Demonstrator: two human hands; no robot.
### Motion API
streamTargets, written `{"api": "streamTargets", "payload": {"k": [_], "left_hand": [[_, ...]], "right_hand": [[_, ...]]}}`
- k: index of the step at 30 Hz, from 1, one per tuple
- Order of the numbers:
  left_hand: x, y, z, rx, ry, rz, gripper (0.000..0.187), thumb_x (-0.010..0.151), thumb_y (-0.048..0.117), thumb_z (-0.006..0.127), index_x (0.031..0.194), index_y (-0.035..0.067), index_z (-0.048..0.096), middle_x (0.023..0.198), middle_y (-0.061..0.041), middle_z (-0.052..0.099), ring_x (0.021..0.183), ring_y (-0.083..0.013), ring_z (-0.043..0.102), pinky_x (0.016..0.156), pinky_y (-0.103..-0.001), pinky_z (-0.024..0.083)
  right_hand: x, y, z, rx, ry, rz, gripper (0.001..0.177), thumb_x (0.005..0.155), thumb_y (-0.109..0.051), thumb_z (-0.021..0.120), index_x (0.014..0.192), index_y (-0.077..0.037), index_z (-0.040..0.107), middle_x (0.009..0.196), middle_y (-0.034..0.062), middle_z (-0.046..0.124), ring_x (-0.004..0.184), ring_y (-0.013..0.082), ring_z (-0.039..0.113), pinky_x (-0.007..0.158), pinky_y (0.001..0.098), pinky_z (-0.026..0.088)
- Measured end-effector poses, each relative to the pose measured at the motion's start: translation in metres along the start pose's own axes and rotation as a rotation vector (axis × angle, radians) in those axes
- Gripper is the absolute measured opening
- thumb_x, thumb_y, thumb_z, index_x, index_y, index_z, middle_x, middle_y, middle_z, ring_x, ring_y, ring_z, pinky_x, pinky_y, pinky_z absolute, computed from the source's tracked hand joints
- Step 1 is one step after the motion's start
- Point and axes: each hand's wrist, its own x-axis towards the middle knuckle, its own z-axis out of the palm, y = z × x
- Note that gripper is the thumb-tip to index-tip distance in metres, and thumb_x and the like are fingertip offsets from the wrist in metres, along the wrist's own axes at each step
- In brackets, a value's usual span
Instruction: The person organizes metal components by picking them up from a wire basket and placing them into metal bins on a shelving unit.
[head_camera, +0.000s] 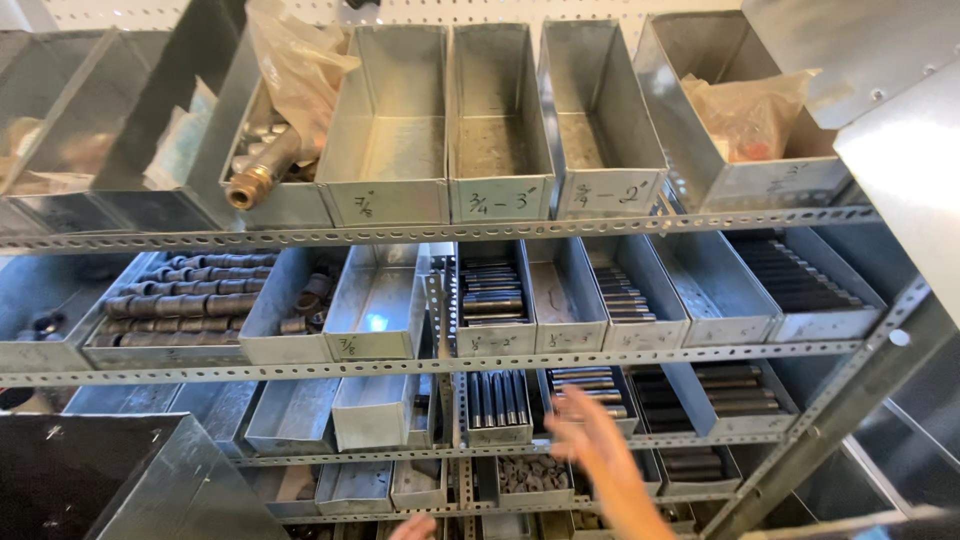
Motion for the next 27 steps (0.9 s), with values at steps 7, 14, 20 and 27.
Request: {"api": "streamTargets", "payload": {"k": [7, 14, 20, 27], "left_hand": [[-0.061, 0.016, 0.057, -0.132, -0.146, 0.224, 0.069, 0.102, 0.0, 0.062, 0.168, 0.003, 0.042, 0.171, -0.019, 0.049, 0.155, -0.039, 0.053, 0.132, -0.062, 0.047], [-0.113, -0.054, 0.128, 0.416, -0.166, 0.258, 0.062, 0.094, 0.037, 0.068, 0.152, 0.014, 0.069, 0.15, -0.005, 0.083, 0.126, -0.0209, 0.082, 0.107, -0.035, 0.057], [-0.105, -0.155, 0.136, 0.465, -0.531, 0.197, 0.055, 0.099, 0.037, 0.069, 0.146, 0.009, 0.068, 0.142, -0.012, 0.084, 0.107, -0.0208, 0.086, 0.085, -0.03, 0.06], [-0.161, -0.158, 0.24, 0.654, -0.789, -0.149, 0.041, 0.1, 0.026, 0.074, 0.138, 0.009, 0.068, 0.14, -0.007, 0.078, 0.109, -0.0094, 0.072, 0.098, -0.028, 0.056]], "right_hand": [[-0.054, 0.237, -0.035, 0.771, -0.256, 0.276, 0.1, 0.093, -0.046, 0.083, 0.173, -0.018, 0.028, 0.176, 0.0214, 0.032, 0.157, 0.0482, 0.044, 0.111, 0.0687, 0.057], [-0.161, 0.207, -0.032, 0.345, -0.068, -0.079, 0.092, 0.102, -0.049, 0.078, 0.171, -0.014, 0.029, 0.172, 0.0159, 0.05, 0.151, 0.0299, 0.061, 0.112, 0.0375, 0.054], [-0.255, 0.155, -0.068, 0.257, 0.281, 0.149, 0.075, 0.099, -0.038, 0.076, 0.164, -0.012, 0.048, 0.165, 0.0117, 0.063, 0.147, 0.0224, 0.065, 0.115, 0.0357, 0.05], [-0.34, 0.227, -0.152, 0.361, 0.572, 0.511, 0.059, 0.098, -0.029, 0.071, 0.152, -0.008, 0.062, 0.152, 0.0135, 0.074, 0.135, 0.0277, 0.076, 0.102, 0.039, 0.061]]}}
